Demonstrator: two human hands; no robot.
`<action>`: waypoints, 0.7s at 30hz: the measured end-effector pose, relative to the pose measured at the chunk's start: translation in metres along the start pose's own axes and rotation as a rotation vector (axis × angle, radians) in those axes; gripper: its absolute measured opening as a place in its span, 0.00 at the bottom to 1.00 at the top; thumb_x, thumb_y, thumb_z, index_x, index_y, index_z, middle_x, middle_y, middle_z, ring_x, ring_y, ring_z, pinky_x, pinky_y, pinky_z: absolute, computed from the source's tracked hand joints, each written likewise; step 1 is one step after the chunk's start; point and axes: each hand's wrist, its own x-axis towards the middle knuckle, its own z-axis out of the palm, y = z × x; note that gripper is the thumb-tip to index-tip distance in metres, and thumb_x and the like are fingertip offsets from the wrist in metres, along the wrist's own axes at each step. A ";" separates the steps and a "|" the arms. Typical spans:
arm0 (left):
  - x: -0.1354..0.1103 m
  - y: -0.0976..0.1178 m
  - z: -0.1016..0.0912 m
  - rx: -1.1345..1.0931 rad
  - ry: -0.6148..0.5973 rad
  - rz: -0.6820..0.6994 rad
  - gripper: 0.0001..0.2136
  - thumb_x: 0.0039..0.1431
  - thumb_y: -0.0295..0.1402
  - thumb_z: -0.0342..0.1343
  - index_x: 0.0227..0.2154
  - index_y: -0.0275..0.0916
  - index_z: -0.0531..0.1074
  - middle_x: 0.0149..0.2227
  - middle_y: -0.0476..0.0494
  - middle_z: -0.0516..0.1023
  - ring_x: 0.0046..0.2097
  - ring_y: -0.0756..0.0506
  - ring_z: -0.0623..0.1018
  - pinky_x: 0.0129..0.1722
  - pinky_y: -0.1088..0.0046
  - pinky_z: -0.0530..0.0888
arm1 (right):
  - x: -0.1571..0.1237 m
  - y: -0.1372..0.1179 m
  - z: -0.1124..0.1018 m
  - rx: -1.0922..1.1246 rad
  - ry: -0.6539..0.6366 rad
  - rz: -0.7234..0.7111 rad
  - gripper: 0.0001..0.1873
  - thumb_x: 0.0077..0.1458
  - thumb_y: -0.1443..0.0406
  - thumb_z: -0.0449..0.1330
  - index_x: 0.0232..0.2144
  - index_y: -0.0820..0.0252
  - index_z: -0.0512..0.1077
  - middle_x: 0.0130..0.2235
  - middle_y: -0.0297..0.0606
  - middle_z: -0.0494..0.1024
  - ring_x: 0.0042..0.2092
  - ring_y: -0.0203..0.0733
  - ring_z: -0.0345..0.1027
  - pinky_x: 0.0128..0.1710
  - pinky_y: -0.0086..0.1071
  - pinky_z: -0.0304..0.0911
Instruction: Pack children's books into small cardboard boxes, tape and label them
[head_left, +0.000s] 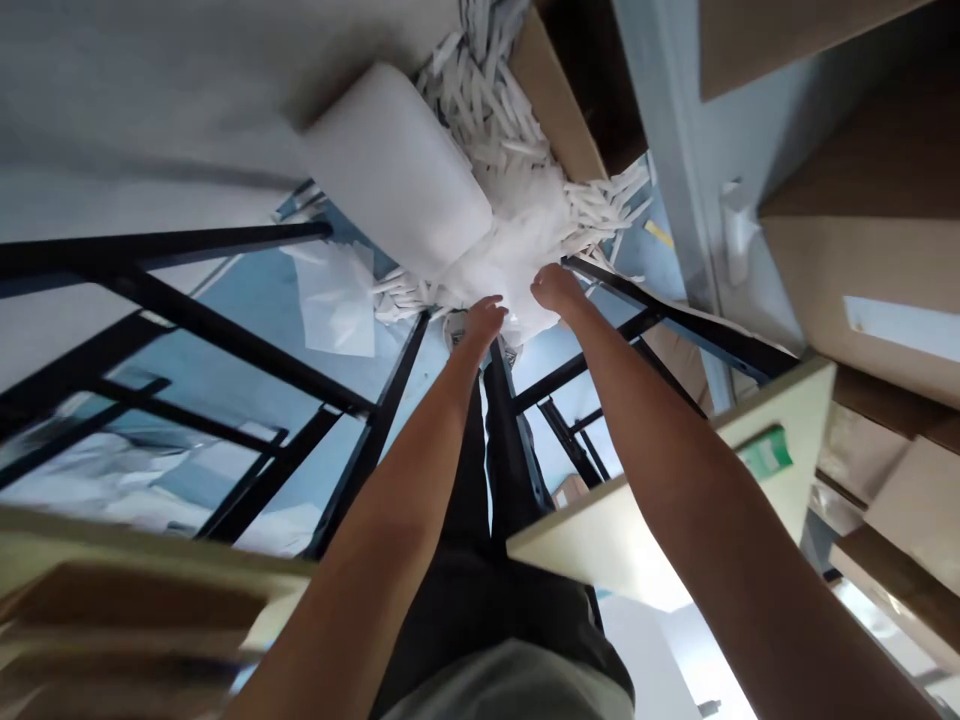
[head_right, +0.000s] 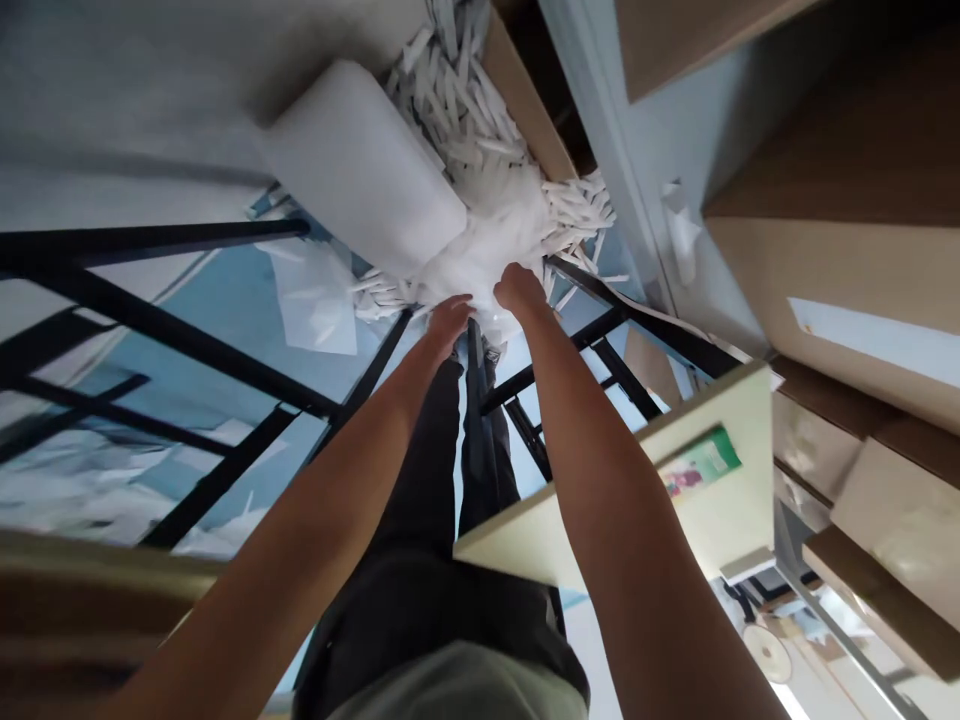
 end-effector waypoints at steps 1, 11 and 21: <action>0.019 -0.007 0.005 0.027 0.013 -0.009 0.15 0.50 0.23 0.69 0.42 0.41 0.86 0.42 0.40 0.85 0.52 0.35 0.82 0.64 0.55 0.77 | 0.020 0.006 0.010 -0.003 -0.003 -0.011 0.20 0.67 0.66 0.62 0.56 0.67 0.85 0.54 0.57 0.89 0.61 0.66 0.83 0.68 0.61 0.74; 0.134 -0.083 0.028 0.110 0.000 -0.079 0.18 0.48 0.25 0.73 0.45 0.40 0.87 0.45 0.37 0.88 0.56 0.29 0.83 0.60 0.55 0.78 | 0.147 0.057 0.075 -0.066 -0.058 0.061 0.09 0.63 0.66 0.69 0.44 0.65 0.86 0.42 0.56 0.88 0.55 0.69 0.85 0.61 0.63 0.78; 0.196 -0.109 0.046 0.128 -0.010 -0.118 0.17 0.45 0.22 0.75 0.40 0.38 0.86 0.49 0.29 0.88 0.66 0.22 0.80 0.72 0.46 0.72 | 0.176 0.078 0.098 -0.025 -0.095 0.196 0.12 0.64 0.68 0.67 0.48 0.61 0.86 0.51 0.59 0.89 0.60 0.67 0.83 0.65 0.62 0.75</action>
